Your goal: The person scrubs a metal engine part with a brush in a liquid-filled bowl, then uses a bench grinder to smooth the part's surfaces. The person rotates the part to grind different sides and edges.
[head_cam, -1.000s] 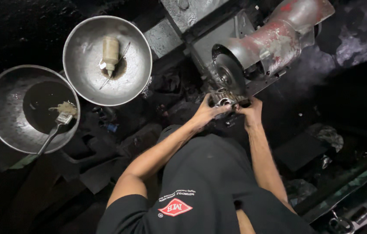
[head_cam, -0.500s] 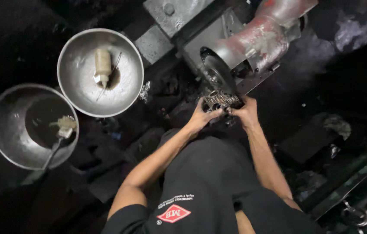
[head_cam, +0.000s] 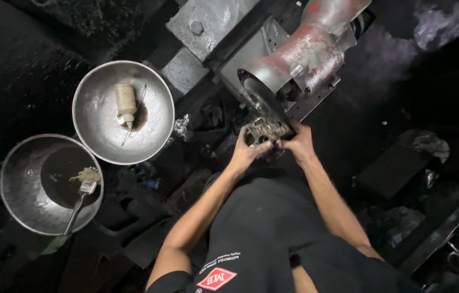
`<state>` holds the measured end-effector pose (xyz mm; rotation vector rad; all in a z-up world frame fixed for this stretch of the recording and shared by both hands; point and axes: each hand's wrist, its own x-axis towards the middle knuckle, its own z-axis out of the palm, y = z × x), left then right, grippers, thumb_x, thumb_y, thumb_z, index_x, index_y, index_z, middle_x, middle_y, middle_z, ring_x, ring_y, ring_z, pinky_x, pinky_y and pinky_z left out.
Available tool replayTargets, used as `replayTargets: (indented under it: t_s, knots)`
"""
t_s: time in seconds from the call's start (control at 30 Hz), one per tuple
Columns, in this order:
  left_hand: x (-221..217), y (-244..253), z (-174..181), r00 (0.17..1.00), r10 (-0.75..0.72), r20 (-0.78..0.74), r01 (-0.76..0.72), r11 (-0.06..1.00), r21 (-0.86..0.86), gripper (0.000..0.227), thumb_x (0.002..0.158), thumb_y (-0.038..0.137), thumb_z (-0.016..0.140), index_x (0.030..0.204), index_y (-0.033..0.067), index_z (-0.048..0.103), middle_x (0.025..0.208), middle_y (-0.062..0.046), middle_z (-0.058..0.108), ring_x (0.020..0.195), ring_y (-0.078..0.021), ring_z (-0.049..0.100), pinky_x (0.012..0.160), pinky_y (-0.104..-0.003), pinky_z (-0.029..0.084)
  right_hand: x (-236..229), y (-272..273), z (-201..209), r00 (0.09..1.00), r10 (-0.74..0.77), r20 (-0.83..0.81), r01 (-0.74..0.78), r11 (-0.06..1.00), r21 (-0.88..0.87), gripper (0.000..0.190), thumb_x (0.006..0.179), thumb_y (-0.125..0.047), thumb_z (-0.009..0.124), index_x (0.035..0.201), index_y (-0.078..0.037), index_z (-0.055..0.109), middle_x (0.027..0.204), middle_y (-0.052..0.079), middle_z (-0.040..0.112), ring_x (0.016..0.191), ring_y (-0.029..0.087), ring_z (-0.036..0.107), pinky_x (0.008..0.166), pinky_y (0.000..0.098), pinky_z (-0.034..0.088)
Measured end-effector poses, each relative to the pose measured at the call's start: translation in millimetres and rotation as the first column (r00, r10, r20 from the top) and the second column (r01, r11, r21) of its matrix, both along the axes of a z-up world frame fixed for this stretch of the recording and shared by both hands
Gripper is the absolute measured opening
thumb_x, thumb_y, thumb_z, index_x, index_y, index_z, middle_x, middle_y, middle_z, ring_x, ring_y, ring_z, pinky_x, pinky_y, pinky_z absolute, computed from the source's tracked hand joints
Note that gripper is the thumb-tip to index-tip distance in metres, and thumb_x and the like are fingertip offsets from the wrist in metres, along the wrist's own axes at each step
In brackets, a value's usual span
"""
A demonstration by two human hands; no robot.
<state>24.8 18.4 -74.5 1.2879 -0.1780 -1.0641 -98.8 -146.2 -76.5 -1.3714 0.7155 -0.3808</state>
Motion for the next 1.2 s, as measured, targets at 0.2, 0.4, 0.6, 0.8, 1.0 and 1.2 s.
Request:
replayTargets:
  t_s: [0.2,0.4,0.6,0.8,1.0,1.2]
  knots:
    - [10,-13,19,0.998,0.039,-0.040,-0.037,0.998,0.048,0.071,0.079,0.022,0.087,0.138,0.0015,0.053,0.123,-0.011,0.068,0.112,-0.0182,0.065,0.097,-0.030,0.052,8,-5,-9,0.989,-0.067,-0.130,0.075,0.995,0.061,0.050,0.066,-0.014,0.094,0.101,0.013,0.072,0.087,0.011,0.072,0.076,0.016,0.064,0.068,0.0297,0.051]
    - [-4,-15,18,0.992,-0.045,-0.118,0.050,0.998,0.036,0.084,0.076,0.023,0.087,0.145,0.0005,0.044,0.127,-0.013,0.066,0.115,-0.0221,0.065,0.099,-0.034,0.052,-6,-4,37,0.995,-0.091,-0.026,0.093,0.994,0.057,0.063,0.063,-0.010,0.088,0.121,0.007,0.068,0.101,0.008,0.074,0.088,0.013,0.068,0.078,0.0268,0.055]
    - [-24,-4,-5,0.975,-0.211,-0.068,0.200,0.970,-0.139,0.096,0.084,0.029,0.084,0.157,0.0058,0.027,0.145,-0.016,0.054,0.131,-0.0246,0.055,0.110,-0.037,0.046,-35,-8,104,0.979,0.187,-0.083,-0.205,0.896,-0.394,0.062,0.071,-0.016,0.092,0.123,0.007,0.067,0.115,0.013,0.073,0.103,0.015,0.068,0.092,0.0291,0.055]
    - [-37,9,16,0.865,-0.067,-0.497,0.108,0.993,0.054,0.093,0.083,0.052,0.073,0.155,0.0059,0.037,0.139,-0.015,0.057,0.121,-0.0263,0.059,0.095,-0.042,0.051,-22,7,73,0.944,0.033,-0.330,-0.102,0.975,-0.196,0.037,0.085,-0.019,0.084,0.112,0.004,0.072,0.097,0.009,0.077,0.085,0.012,0.068,0.076,0.0280,0.056]
    - [-18,1,43,0.844,0.141,-0.518,-0.035,0.978,0.208,0.085,0.083,0.051,0.077,0.142,0.0016,0.042,0.127,-0.013,0.065,0.112,-0.0230,0.067,0.091,-0.039,0.059,2,14,26,0.969,-0.017,-0.245,0.048,0.992,0.119,0.027,0.089,-0.018,0.079,0.105,0.003,0.075,0.094,0.007,0.075,0.079,0.010,0.067,0.068,0.0264,0.055]
    - [-10,-4,53,0.859,0.103,-0.502,-0.008,0.982,0.188,0.071,0.082,0.054,0.074,0.130,0.0042,0.060,0.112,-0.009,0.070,0.097,-0.0214,0.068,0.078,-0.037,0.057,7,8,17,0.965,-0.037,-0.260,0.080,0.985,0.153,0.027,0.093,-0.015,0.078,0.104,0.009,0.075,0.092,0.011,0.075,0.076,0.012,0.068,0.064,0.0273,0.055]
